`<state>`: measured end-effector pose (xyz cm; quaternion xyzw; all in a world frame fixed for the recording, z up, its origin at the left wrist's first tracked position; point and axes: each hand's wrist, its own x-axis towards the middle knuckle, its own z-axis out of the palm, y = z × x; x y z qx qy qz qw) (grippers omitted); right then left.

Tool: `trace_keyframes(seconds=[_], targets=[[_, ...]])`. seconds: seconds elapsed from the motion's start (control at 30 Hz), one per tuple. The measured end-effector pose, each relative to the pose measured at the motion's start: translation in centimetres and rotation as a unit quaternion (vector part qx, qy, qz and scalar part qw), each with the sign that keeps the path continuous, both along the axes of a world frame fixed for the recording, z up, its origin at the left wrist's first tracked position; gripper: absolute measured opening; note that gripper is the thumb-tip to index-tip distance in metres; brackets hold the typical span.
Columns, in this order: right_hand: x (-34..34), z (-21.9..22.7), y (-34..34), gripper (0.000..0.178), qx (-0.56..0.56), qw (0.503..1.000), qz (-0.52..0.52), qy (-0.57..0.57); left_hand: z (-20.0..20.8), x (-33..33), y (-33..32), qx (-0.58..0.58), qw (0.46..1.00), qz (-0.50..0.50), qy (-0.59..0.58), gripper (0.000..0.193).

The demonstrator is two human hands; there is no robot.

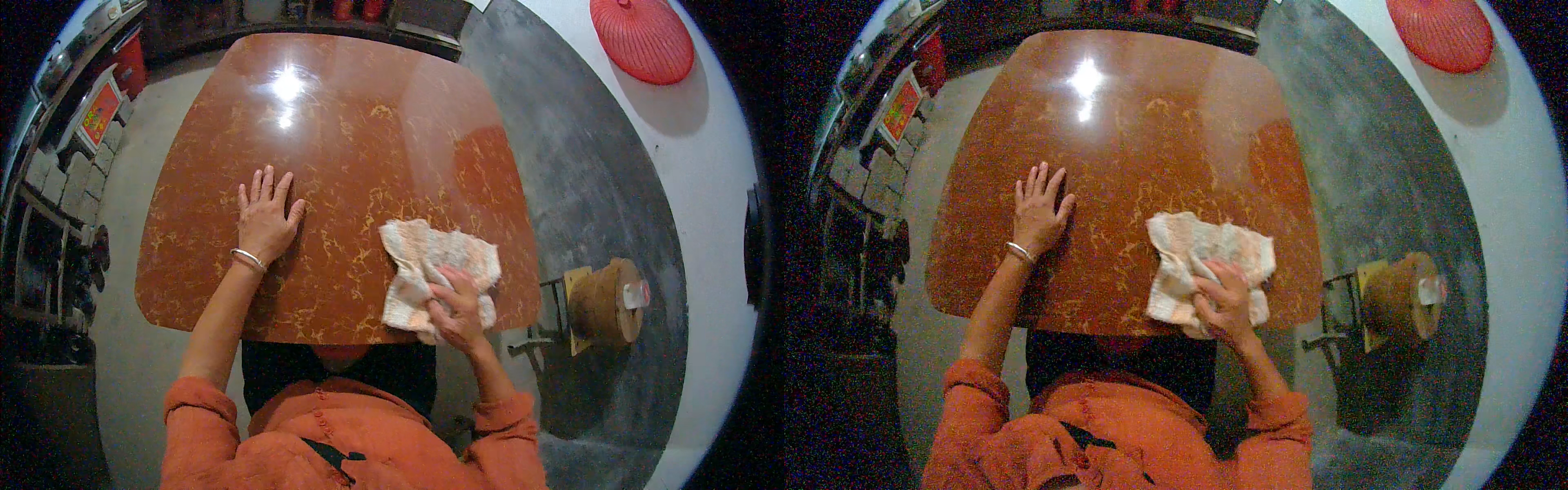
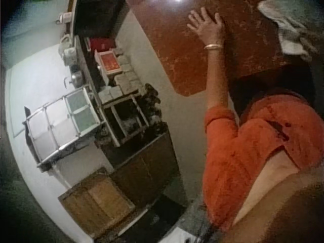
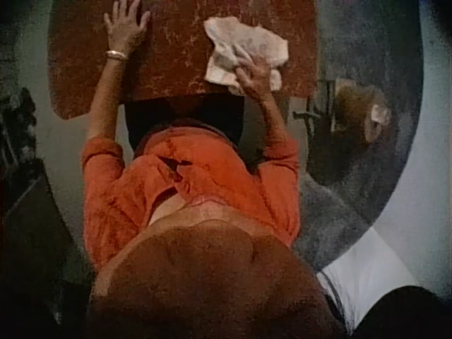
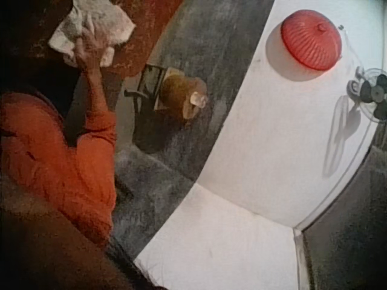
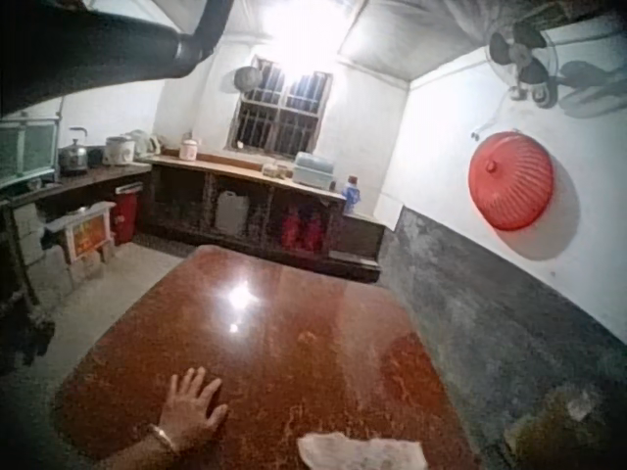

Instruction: The person wipes a reddish-brown table surface with a white cloth. They move the cloth in circular and back-and-forth motions across the table, covering different areas. The person briefly picks up a white pot from a nearby chair and places it on a counter before resuming wiping the table.

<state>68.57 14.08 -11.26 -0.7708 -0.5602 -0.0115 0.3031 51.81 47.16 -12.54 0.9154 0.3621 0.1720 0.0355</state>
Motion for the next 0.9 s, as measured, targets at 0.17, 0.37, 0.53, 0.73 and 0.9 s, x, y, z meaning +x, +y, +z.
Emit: trace_keyframes(seconds=[0.17,0.37,0.53,0.73,0.9], targets=[[4.7,-1.1,-5.6,0.025,0.027,0.990,-0.135,0.012,-0.2,0.1,-0.1,0.009,1.000,0.003,0.007,0.054],[14.9,-1.7,-2.5,0.029,0.009,0.970,-0.244,-0.006,-0.3,0.3,0.0,0.006,1.000,0.005,0.009,0.055],[14.5,-1.9,4.3,0.031,0.032,0.968,-0.237,-0.078,-0.2,0.4,0.1,0.007,1.000,0.001,0.000,0.056],[4.5,-0.4,5.3,0.025,0.025,1.000,0.015,-0.008,0.2,0.0,0.2,-0.011,1.000,0.001,0.004,0.056],[1.3,0.4,-0.3,0.029,-0.020,1.000,-0.001,0.009,0.0,-0.1,0.0,-0.009,1.000,0.003,0.006,0.054]])
